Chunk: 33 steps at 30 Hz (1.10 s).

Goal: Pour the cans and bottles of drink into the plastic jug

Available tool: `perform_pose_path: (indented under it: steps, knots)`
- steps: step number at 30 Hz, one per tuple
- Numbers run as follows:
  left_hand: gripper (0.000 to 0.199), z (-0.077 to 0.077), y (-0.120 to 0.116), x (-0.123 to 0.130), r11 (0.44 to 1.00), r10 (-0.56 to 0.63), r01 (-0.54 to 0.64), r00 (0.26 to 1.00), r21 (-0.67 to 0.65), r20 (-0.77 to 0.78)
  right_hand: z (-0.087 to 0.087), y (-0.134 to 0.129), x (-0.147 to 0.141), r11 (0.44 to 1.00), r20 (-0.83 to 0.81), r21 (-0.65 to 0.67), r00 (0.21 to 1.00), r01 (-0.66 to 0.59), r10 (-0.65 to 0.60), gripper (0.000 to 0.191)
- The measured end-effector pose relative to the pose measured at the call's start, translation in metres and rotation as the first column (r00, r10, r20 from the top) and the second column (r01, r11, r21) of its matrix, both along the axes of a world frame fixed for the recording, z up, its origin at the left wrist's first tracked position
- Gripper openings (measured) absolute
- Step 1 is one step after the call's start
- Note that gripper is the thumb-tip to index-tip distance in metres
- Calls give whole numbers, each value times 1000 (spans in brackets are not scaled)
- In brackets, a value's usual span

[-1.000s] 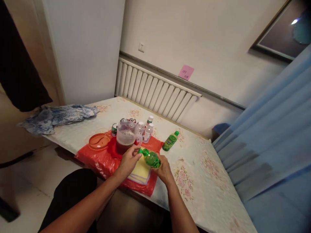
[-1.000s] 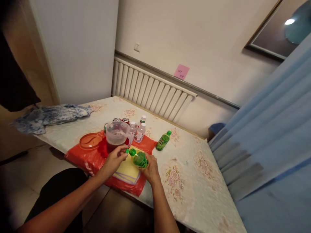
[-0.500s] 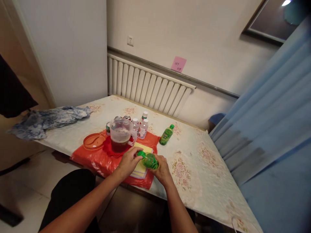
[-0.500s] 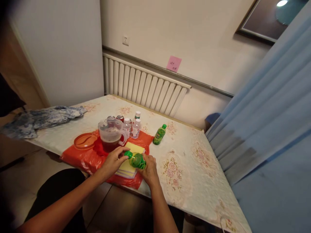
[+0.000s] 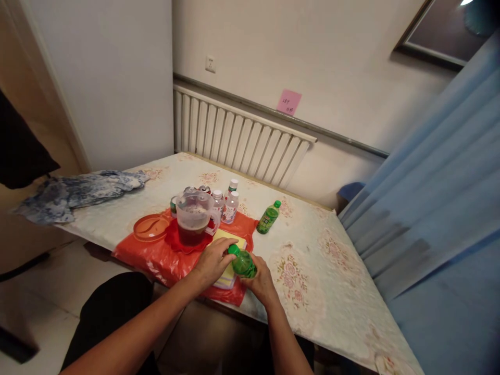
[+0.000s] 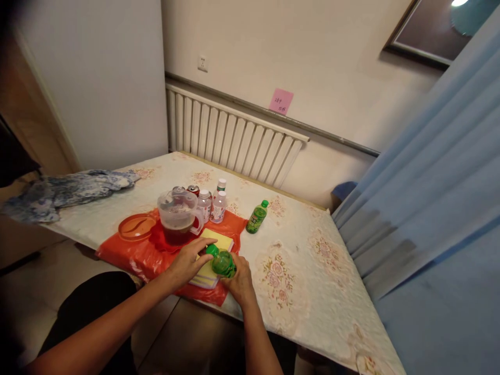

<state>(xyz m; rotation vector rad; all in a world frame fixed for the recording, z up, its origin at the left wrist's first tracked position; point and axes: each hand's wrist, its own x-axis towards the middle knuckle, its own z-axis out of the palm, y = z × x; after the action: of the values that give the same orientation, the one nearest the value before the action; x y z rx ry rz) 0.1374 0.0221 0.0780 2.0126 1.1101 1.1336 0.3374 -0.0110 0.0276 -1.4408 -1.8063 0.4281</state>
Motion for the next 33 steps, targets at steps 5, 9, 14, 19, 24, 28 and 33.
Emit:
perform_pose_path:
  steps: [5, 9, 14, 19, 24, 28, 33]
  knots:
    - [49, -8, 5, 5, 999, 4, -3, 999, -37, 38, 10, 1, 1, 998, -118, -47, 993, -32, 26, 48]
    - [41, -39, 13, 5, 996, 68, -67, 997, -56, 21, 5, 14, 8, 996, -317, -92, 948, -2, -27, 61]
    - [28, -87, 27, 5, 993, 94, -103, 985, -58, -142, -7, 50, 18, 985, -478, -173, 875, -4, -81, 57]
    - [31, -117, 45, 7, 995, 93, -81, 964, 56, -251, -12, 103, 19, 988, -601, -152, 791, 26, -114, 53]
    - [30, -140, 61, 6, 981, 144, -80, 910, 177, -389, -11, 162, 14, 986, -578, -111, 799, 124, -166, 48]
    - [28, -158, 63, 5, 954, 222, -94, 859, 285, -461, -14, 205, 8, 983, -542, -88, 820, 159, -181, 51]
    - [24, -169, 60, 5, 930, 255, -85, 850, 358, -461, -28, 249, 1, 987, -544, -74, 824, 144, -161, 53]
